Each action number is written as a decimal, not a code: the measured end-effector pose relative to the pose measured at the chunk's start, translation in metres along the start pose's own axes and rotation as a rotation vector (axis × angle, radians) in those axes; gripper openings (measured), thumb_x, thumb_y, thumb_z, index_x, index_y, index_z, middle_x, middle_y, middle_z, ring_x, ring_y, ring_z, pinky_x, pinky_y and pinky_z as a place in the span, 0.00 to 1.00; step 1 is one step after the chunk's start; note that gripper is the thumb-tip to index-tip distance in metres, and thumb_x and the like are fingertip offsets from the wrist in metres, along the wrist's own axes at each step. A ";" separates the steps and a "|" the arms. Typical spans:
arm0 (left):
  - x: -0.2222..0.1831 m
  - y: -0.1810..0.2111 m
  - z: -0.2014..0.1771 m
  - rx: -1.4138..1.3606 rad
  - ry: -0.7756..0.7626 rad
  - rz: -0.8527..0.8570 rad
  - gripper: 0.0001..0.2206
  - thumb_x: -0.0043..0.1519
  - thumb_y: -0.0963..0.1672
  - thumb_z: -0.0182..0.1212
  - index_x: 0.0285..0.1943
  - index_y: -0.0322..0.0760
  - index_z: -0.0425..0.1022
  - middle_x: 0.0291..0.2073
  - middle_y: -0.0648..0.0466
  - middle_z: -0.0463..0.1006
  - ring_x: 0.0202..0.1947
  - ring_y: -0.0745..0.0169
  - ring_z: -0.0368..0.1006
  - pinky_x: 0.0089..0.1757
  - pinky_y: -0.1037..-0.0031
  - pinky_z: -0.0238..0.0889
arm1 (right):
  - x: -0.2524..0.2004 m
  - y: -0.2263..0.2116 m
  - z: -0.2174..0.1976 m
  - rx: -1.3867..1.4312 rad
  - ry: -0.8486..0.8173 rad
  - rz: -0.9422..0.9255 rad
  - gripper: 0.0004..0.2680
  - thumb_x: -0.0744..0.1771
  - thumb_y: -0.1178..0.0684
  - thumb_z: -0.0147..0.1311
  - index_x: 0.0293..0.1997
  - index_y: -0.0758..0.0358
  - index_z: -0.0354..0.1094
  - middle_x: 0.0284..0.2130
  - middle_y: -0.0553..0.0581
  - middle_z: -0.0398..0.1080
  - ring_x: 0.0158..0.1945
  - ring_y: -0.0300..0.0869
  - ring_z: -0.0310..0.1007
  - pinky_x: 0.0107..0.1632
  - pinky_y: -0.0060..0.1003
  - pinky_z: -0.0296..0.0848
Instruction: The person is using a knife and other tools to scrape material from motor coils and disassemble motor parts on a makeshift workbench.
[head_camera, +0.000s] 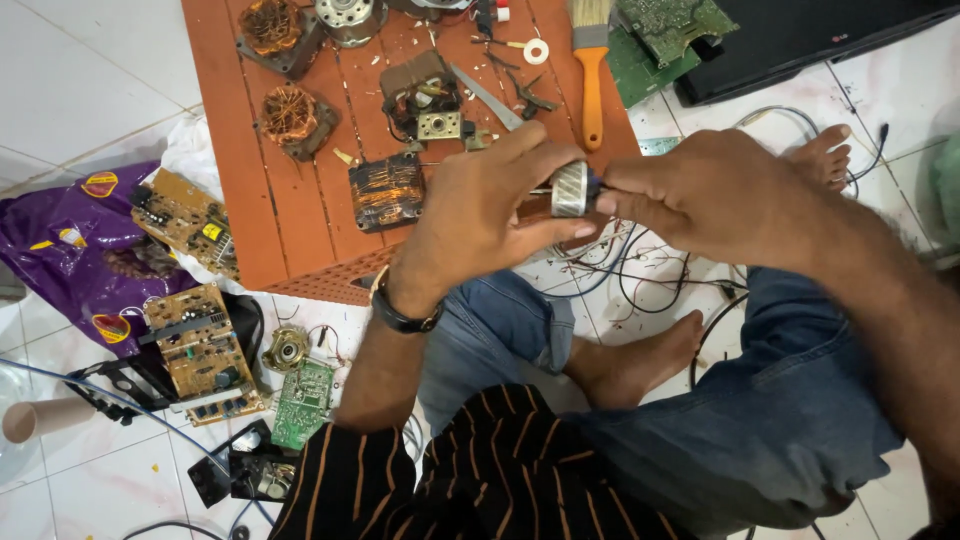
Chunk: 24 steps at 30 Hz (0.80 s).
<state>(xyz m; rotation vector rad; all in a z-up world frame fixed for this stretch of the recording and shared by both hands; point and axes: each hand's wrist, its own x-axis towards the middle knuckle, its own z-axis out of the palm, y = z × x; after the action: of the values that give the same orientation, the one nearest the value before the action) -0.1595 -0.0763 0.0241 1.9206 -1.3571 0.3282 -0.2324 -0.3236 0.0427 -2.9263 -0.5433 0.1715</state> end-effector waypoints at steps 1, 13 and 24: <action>-0.001 0.002 0.000 0.058 -0.002 0.000 0.26 0.57 0.54 0.73 0.55 0.35 0.75 0.36 0.56 0.69 0.22 0.66 0.63 0.25 0.76 0.56 | 0.000 -0.001 -0.002 0.100 0.014 0.004 0.10 0.70 0.43 0.50 0.32 0.51 0.69 0.10 0.54 0.65 0.14 0.45 0.67 0.26 0.44 0.65; -0.009 -0.032 0.014 -0.497 0.136 -0.107 0.26 0.59 0.49 0.75 0.65 0.46 0.72 0.37 0.57 0.79 0.27 0.73 0.69 0.26 0.84 0.59 | 0.005 -0.006 -0.009 0.424 0.163 -0.096 0.04 0.68 0.52 0.55 0.38 0.57 0.73 0.09 0.52 0.65 0.09 0.40 0.57 0.18 0.38 0.54; 0.011 -0.048 0.025 -0.926 0.034 -0.121 0.21 0.68 0.50 0.61 0.67 0.40 0.69 0.49 0.51 0.77 0.38 0.64 0.74 0.40 0.78 0.71 | -0.008 -0.050 -0.042 0.469 0.246 0.064 0.12 0.69 0.50 0.49 0.54 0.61 0.74 0.24 0.52 0.78 0.16 0.42 0.68 0.22 0.38 0.62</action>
<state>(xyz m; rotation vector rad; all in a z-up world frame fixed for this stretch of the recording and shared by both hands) -0.1169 -0.0934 -0.0070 1.1909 -1.0767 -0.2944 -0.2512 -0.2860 0.0931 -2.4602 -0.3182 -0.0504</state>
